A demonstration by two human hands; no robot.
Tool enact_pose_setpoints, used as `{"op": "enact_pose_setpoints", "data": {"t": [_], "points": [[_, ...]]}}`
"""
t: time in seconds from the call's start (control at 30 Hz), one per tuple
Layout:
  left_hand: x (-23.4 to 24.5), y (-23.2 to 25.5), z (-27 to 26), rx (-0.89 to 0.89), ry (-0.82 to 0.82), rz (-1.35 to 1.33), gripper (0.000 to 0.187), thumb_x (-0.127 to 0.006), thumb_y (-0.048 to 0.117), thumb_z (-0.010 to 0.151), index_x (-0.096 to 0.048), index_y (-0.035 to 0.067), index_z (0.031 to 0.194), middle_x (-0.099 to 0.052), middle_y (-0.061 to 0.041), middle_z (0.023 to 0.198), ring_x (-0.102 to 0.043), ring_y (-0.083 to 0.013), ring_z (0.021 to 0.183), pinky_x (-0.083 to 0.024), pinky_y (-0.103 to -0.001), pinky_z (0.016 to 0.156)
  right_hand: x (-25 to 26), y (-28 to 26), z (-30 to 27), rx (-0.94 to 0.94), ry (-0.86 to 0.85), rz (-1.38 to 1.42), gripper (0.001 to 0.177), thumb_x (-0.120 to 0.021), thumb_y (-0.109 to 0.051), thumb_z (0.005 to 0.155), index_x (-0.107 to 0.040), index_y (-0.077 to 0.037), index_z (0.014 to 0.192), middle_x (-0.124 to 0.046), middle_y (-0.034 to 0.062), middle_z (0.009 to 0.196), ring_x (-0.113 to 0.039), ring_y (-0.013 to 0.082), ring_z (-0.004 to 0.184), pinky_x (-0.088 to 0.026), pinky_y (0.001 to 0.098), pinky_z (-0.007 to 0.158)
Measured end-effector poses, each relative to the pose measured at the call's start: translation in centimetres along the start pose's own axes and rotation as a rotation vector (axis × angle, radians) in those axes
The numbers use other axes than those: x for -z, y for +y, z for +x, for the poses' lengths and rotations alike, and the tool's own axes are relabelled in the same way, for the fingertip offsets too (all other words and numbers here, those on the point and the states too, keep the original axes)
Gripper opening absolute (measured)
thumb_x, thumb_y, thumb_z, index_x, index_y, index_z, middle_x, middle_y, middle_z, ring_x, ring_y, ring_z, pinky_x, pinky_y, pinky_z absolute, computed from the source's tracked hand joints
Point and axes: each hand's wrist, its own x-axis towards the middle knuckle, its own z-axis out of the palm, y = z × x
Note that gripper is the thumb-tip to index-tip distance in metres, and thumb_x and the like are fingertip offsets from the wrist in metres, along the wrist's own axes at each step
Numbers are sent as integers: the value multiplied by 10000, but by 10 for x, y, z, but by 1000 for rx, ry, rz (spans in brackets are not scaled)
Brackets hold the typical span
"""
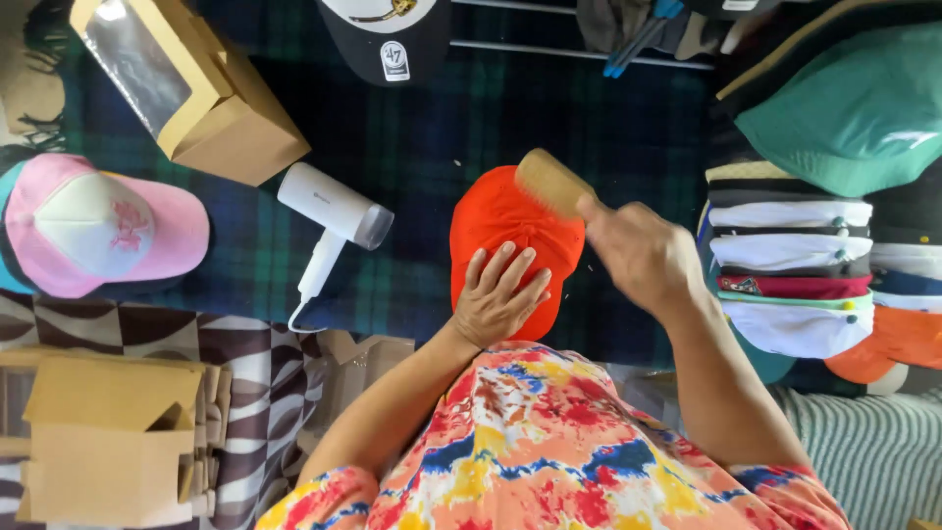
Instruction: A person uses a wooden brush to clean or finish the surface of a red baseball cap, rotating it to reach all sides.
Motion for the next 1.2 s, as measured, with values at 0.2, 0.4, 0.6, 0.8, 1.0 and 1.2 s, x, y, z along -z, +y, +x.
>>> {"op": "enact_pose_setpoints", "data": {"t": [0.2, 0.4, 0.6, 0.8, 1.0, 1.2], "points": [[7, -2, 10, -12, -21, -32, 330, -629, 413, 987, -654, 259, 1277, -575, -105, 1466, -512, -344, 1389, -268, -544, 1200, 16, 1, 7, -23, -45, -309, 313, -569, -343, 1105, -752, -224, 1329, -567, 34, 800, -655, 273, 726, -512, 400, 550], [10, 1, 20, 18, -7, -55, 245, -663, 384, 964, -684, 239, 1161, -624, -96, 1360, -561, -318, 1303, -322, -520, 1154, 29, 15, -5, -87, -136, -439, 269, -590, -348, 1133, -796, -214, 1244, -596, -1, 809, -628, 219, 591, -480, 298, 475], [8, -4, 32, -19, 8, -88, 153, -689, 349, 941, -678, 237, 1044, -664, -76, 1193, -610, -302, 1183, -383, -516, 1085, -2, 1, 2, 0, -65, -342, 198, -598, -348, 1072, -764, -258, 1133, -532, 7, 733, -609, 229, 639, -493, 325, 521], [4, -6, 30, -52, 10, -41, 117, -640, 332, 946, -660, 235, 1008, -661, -65, 1166, -608, -292, 1161, -413, -512, 1041, 15, -33, 8, -61, -111, -49, 222, -618, -300, 1011, -768, -310, 1174, -592, -56, 755, -639, 196, 676, -522, 297, 568], [10, -6, 41, -48, 47, -15, 109, -644, 322, 922, -638, 249, 1003, -671, -45, 1146, -621, -271, 1143, -416, -489, 1046, -63, 58, 34, -354, -244, 428, 355, -610, -277, 1075, -653, -230, 1424, -737, 81, 1218, -673, 284, 1150, -558, 415, 908], [6, -6, 39, -47, 83, -17, 105, -645, 312, 917, -655, 242, 996, -685, -55, 1176, -630, -269, 1148, -433, -477, 1048, -60, 92, 30, -617, -405, 250, 356, -570, -305, 1080, -667, -339, 1420, -739, 89, 878, -713, 273, 717, -570, 384, 596]]}}
